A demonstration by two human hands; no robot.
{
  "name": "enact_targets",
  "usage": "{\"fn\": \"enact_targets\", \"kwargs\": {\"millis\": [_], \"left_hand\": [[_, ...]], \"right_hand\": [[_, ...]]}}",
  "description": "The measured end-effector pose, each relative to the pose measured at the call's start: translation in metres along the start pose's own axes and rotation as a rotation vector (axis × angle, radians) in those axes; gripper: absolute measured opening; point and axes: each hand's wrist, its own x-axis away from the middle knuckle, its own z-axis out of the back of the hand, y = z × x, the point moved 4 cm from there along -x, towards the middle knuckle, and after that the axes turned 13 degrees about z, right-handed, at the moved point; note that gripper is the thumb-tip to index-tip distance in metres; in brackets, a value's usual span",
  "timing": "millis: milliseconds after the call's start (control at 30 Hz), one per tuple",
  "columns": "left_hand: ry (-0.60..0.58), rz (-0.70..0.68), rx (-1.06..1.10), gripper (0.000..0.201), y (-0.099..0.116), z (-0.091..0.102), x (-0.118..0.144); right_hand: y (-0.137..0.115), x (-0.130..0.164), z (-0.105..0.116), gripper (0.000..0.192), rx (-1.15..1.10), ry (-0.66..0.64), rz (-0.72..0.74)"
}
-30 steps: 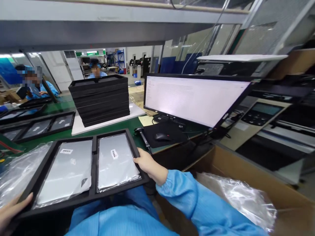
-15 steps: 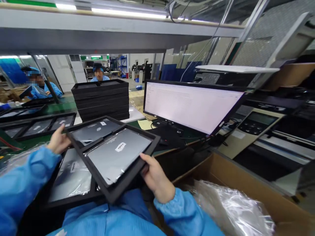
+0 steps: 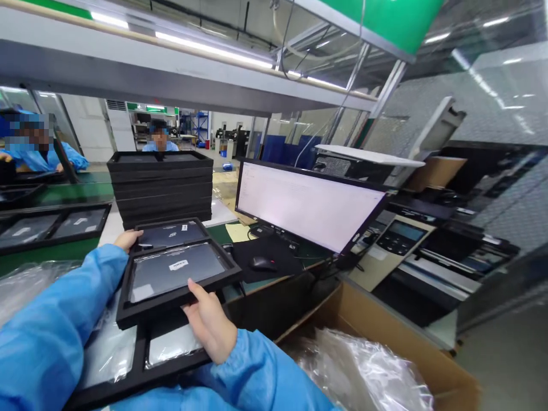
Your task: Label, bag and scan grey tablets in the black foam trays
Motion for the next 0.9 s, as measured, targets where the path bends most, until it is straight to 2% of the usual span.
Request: {"fn": "enact_targets", "kwargs": {"millis": [67,100,133,200,233,267,300,333,400,433,467,533,567,633,733,800,900], "left_hand": [[-0.026,-0.094,-0.081,0.06,0.0,0.004,0.029],[-0.067,-0.163,-0.157,0.071,-0.003,0.007,0.049],[-0.139,-0.26,-0.284,0.082,-0.007,0.008,0.072],[-0.297,-0.392,-0.553,0.105,-0.024,0.011,0.116],[-0.334,-0.403,-0.629,0.106,-0.034,0.014,0.132],[-0.329,-0.376,-0.665,0.105,-0.043,0.018,0.142],[-0.299,-0.341,-0.672,0.102,-0.05,0.022,0.147],[-0.252,-0.302,-0.664,0.099,-0.056,0.026,0.149],[-0.168,-0.268,-0.646,0.095,-0.061,0.029,0.15],[-0.156,-0.278,-0.65,0.094,-0.064,0.028,0.152],[-0.169,-0.303,-0.665,0.093,-0.066,0.024,0.158],[-0.246,-0.381,-0.719,0.091,-0.075,0.013,0.176],[-0.287,-0.429,-0.747,0.088,-0.08,0.006,0.187],[-0.314,-0.504,-0.801,0.081,-0.09,-0.005,0.205],[-0.276,-0.525,-0.866,0.073,-0.099,-0.013,0.21],[-0.295,-0.556,-0.883,0.067,-0.1,-0.015,0.205],[-0.344,-0.633,-0.864,0.06,-0.101,-0.012,0.192]], "right_hand": [[-0.002,0.003,0.001,0.041,0.051,-0.04,-0.047],[-0.004,0.007,0.003,0.043,0.088,-0.083,-0.12],[-0.008,0.013,0.006,0.048,0.141,-0.158,-0.233],[-0.024,0.025,0.013,0.058,0.32,-0.394,-0.473],[-0.038,0.028,0.016,0.06,0.449,-0.523,-0.514],[-0.056,0.024,0.019,0.058,0.602,-0.621,-0.456],[-0.077,0.015,0.019,0.053,0.774,-0.668,-0.296],[-0.1,0.001,0.018,0.046,0.946,-0.659,-0.054],[-0.139,-0.029,0.013,0.037,1.227,-0.549,0.444],[-0.148,-0.041,0.012,0.042,1.321,-0.536,0.589],[-0.149,-0.052,0.013,0.056,1.389,-0.594,0.637],[-0.133,-0.065,0.024,0.089,1.494,-0.832,0.52],[-0.121,-0.067,0.033,0.096,1.541,-0.938,0.44],[-0.1,-0.066,0.052,0.092,1.626,-1.071,0.372],[-0.08,-0.062,0.072,0.083,1.688,-1.17,0.448],[-0.073,-0.062,0.079,0.085,1.7,-1.194,0.502],[-0.065,-0.066,0.083,0.083,1.72,-1.162,0.549]]}}
